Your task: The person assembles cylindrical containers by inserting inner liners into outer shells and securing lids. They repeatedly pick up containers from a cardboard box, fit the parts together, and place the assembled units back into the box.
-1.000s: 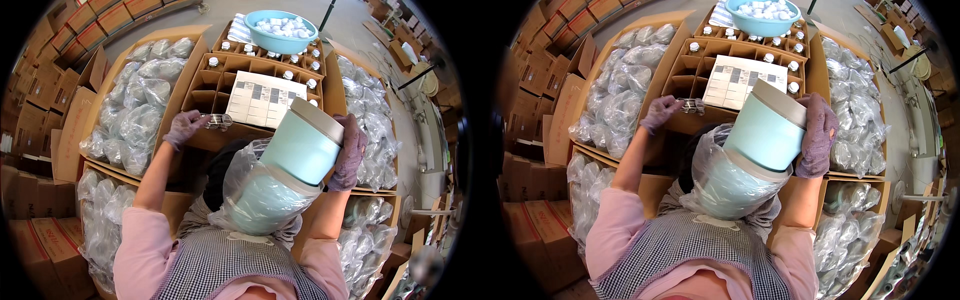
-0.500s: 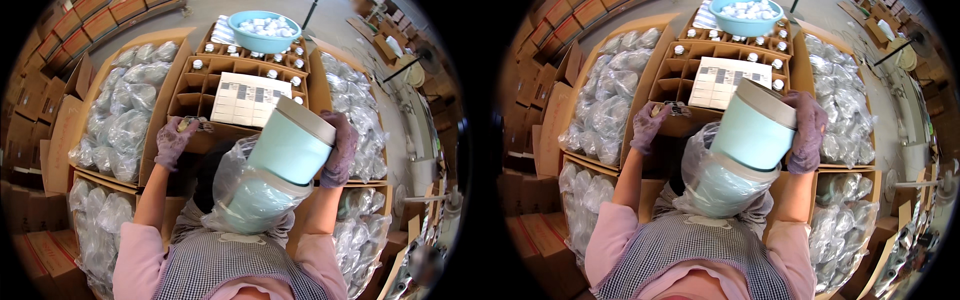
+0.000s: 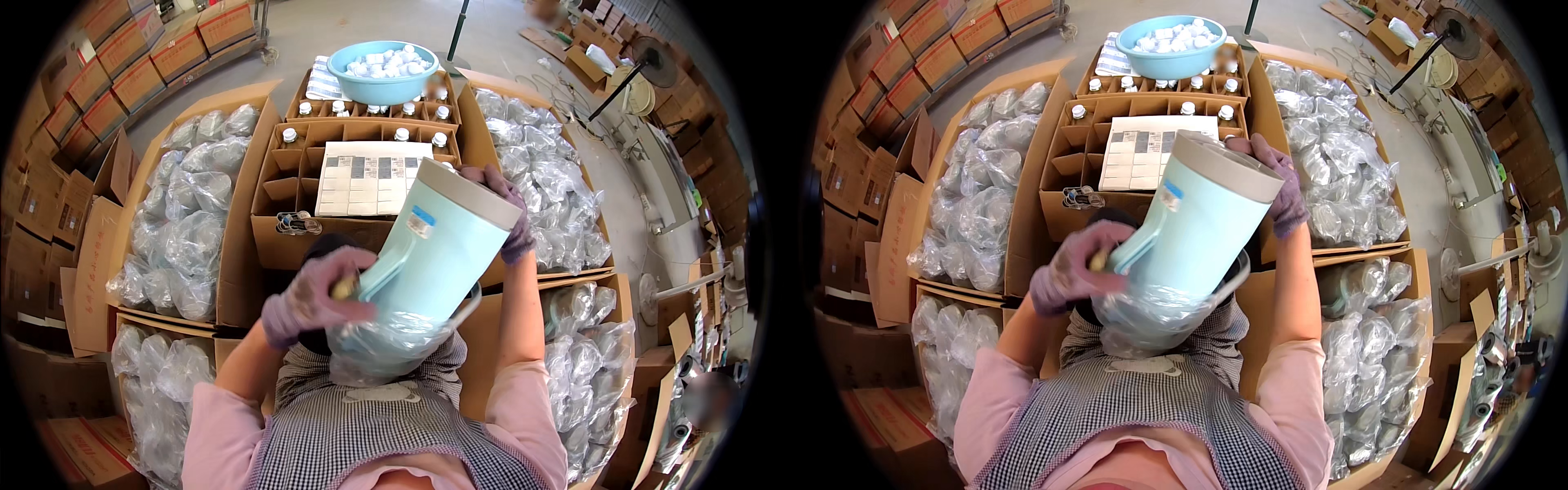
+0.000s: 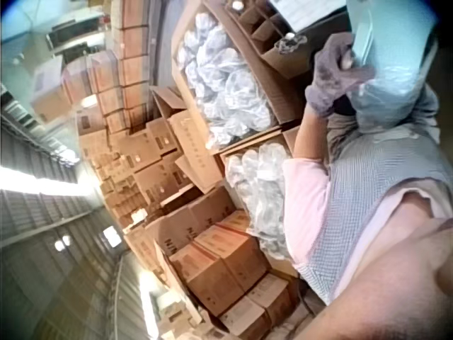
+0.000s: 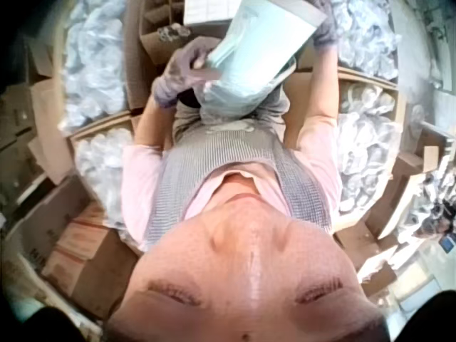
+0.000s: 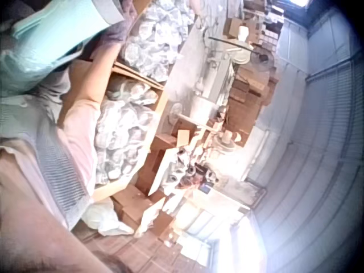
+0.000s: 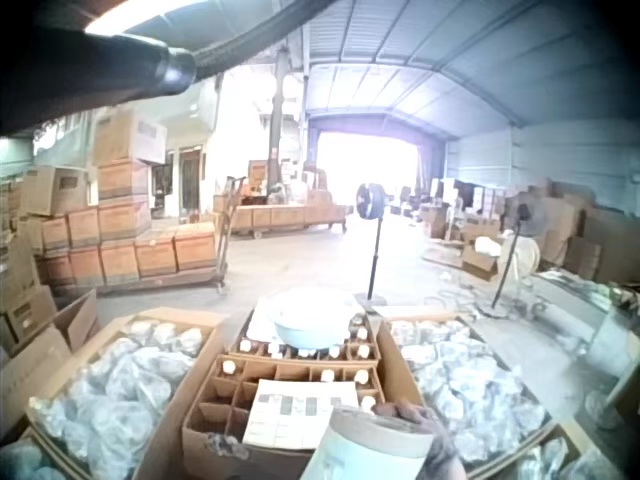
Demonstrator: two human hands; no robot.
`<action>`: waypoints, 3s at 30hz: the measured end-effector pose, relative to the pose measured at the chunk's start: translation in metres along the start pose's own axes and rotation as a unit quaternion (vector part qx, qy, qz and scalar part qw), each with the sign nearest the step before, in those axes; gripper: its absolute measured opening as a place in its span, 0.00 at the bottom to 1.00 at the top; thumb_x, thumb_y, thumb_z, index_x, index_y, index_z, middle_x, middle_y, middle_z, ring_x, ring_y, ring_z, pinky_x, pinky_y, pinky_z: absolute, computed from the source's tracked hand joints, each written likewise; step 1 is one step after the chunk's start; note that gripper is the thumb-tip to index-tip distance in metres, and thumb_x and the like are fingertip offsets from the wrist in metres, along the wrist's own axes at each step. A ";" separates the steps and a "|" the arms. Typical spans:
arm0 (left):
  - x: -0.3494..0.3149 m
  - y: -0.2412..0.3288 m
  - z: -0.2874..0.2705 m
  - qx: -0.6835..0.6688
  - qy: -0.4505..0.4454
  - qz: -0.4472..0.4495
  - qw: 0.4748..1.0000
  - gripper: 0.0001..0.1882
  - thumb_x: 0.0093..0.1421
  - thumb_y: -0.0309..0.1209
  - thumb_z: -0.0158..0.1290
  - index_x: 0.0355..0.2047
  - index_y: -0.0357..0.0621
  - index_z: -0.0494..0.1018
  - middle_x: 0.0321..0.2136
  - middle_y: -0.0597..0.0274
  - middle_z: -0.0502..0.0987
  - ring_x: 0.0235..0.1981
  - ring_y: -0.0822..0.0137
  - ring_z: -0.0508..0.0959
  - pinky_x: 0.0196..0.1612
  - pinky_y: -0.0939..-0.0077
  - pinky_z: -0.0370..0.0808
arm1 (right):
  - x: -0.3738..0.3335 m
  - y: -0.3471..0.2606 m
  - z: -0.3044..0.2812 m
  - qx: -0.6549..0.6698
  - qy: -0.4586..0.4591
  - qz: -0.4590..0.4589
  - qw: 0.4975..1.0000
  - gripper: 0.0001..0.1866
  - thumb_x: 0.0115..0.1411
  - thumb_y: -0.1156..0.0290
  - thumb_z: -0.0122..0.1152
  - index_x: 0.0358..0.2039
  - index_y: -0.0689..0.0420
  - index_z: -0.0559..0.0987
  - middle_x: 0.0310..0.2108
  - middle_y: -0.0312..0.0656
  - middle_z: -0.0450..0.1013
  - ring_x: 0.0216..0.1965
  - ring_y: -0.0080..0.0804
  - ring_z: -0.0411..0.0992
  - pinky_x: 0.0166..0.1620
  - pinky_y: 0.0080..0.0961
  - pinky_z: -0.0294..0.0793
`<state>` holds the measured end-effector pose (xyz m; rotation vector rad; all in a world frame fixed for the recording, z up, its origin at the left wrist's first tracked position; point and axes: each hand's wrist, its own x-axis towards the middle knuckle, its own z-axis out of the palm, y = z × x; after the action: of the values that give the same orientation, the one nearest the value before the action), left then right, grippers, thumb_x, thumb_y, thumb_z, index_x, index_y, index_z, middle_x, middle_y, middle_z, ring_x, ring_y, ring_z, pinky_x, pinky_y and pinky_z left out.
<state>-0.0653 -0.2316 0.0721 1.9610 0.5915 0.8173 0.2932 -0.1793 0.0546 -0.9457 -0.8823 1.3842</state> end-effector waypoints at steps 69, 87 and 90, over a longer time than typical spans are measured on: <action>0.097 -0.003 -0.018 0.208 0.040 0.371 0.904 0.16 0.40 0.21 0.71 0.21 0.44 0.71 0.14 0.62 0.70 0.16 0.58 0.73 0.19 0.68 0.68 | -0.017 -0.007 0.098 -0.396 0.014 -0.377 0.837 0.08 0.65 0.73 0.51 0.36 0.62 0.79 0.27 0.47 0.76 0.31 0.44 0.70 0.41 0.36 0.70; 0.076 0.013 -0.020 0.360 0.086 0.428 0.824 0.18 0.40 0.33 0.72 0.22 0.50 0.71 0.16 0.72 0.65 0.15 0.70 0.69 0.18 0.75 0.63 | -0.018 -0.011 0.116 -0.378 0.003 -0.348 0.858 0.13 0.66 0.70 0.48 0.34 0.61 0.81 0.30 0.48 0.78 0.35 0.43 0.75 0.48 0.36 0.70; 0.071 0.025 -0.027 0.348 0.113 0.434 0.823 0.17 0.41 0.36 0.71 0.19 0.50 0.71 0.15 0.71 0.65 0.15 0.71 0.71 0.18 0.78 0.67 | -0.013 -0.007 0.115 -0.405 -0.006 -0.371 0.835 0.13 0.65 0.70 0.49 0.35 0.61 0.81 0.30 0.47 0.78 0.37 0.42 0.75 0.46 0.33 0.71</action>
<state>-0.0360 -0.1807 0.1254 2.8939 0.0611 1.5685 0.1895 -0.1894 0.1063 -1.0246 -1.6874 0.3036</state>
